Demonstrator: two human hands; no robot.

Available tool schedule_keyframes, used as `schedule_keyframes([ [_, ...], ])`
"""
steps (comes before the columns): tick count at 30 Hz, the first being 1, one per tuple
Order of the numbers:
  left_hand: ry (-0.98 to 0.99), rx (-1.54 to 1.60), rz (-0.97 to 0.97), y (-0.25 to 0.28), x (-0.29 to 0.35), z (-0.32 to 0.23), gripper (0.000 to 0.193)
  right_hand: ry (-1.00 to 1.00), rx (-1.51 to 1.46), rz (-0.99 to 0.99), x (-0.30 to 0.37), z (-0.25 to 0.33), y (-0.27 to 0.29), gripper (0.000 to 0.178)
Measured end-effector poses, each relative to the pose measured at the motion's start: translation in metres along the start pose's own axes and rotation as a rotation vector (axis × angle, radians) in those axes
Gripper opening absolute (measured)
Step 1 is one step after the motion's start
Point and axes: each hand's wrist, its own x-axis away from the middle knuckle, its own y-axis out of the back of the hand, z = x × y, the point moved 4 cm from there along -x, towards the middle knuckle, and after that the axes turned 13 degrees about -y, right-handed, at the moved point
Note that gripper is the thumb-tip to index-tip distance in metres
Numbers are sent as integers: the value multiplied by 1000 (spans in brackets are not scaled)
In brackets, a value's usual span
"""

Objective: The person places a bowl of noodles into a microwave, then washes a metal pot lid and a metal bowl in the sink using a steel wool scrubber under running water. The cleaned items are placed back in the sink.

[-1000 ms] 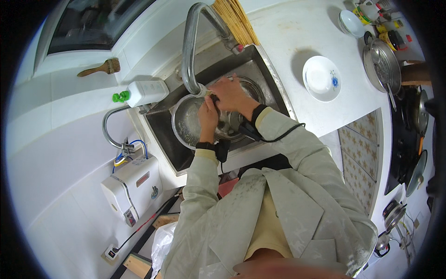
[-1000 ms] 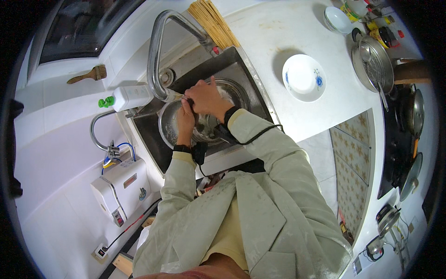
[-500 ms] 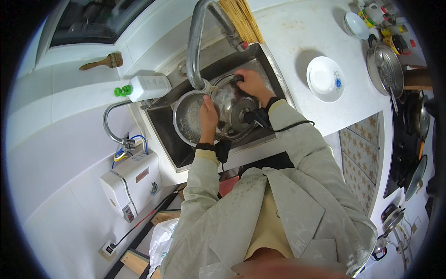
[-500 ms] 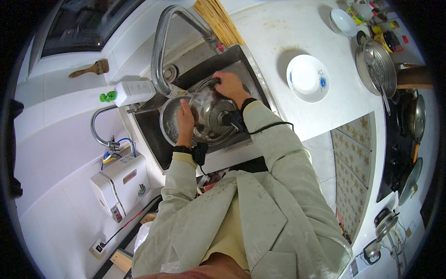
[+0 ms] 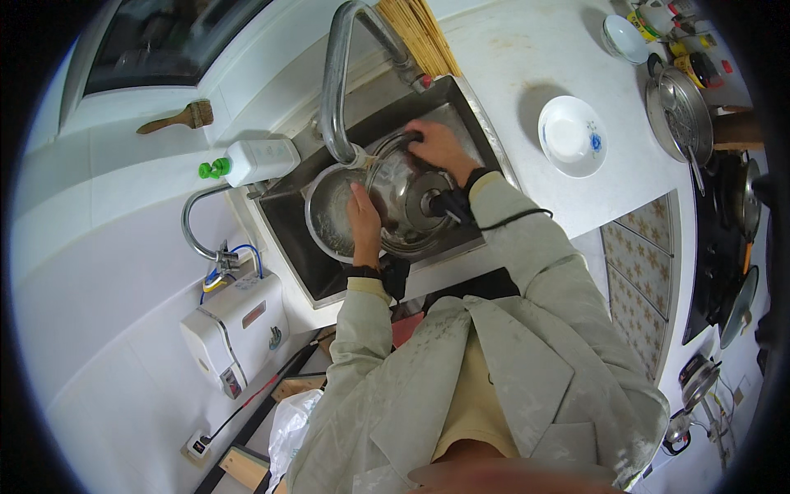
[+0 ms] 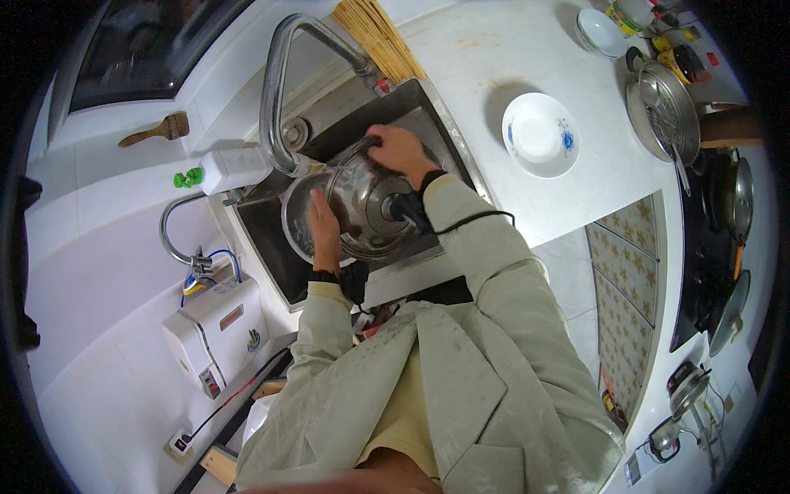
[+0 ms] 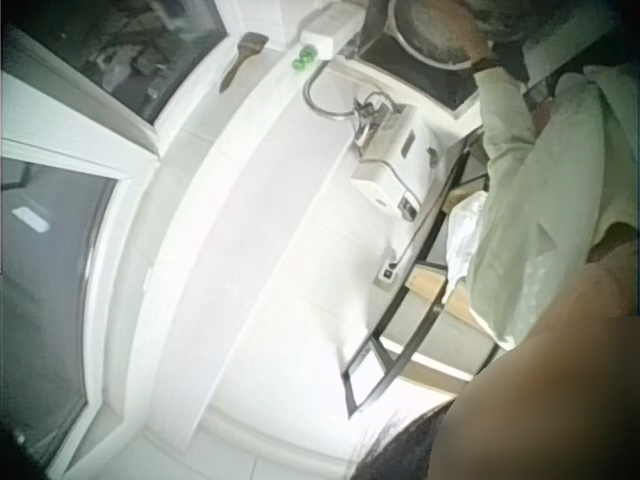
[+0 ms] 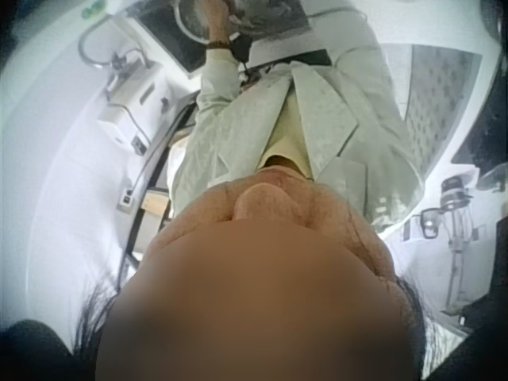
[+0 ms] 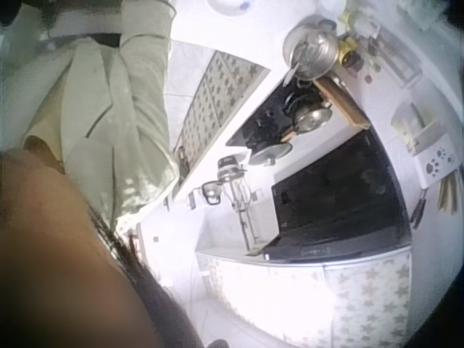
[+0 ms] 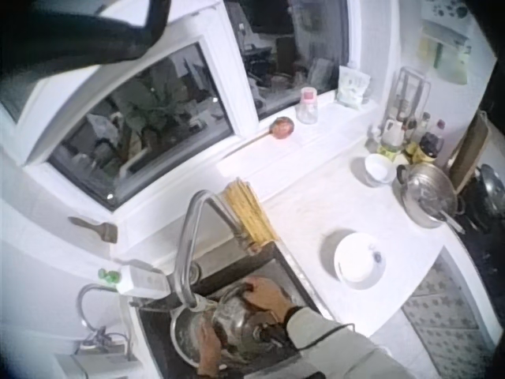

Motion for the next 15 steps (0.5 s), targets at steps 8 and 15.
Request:
schedule_keyframes([
  [8,87,159,20,-3,13,31,47,-94,-122,6,0,-49,6,31],
  [15,-167,-131,249,-3,-11,11,40,200,88,33,10,9,4,28],
])
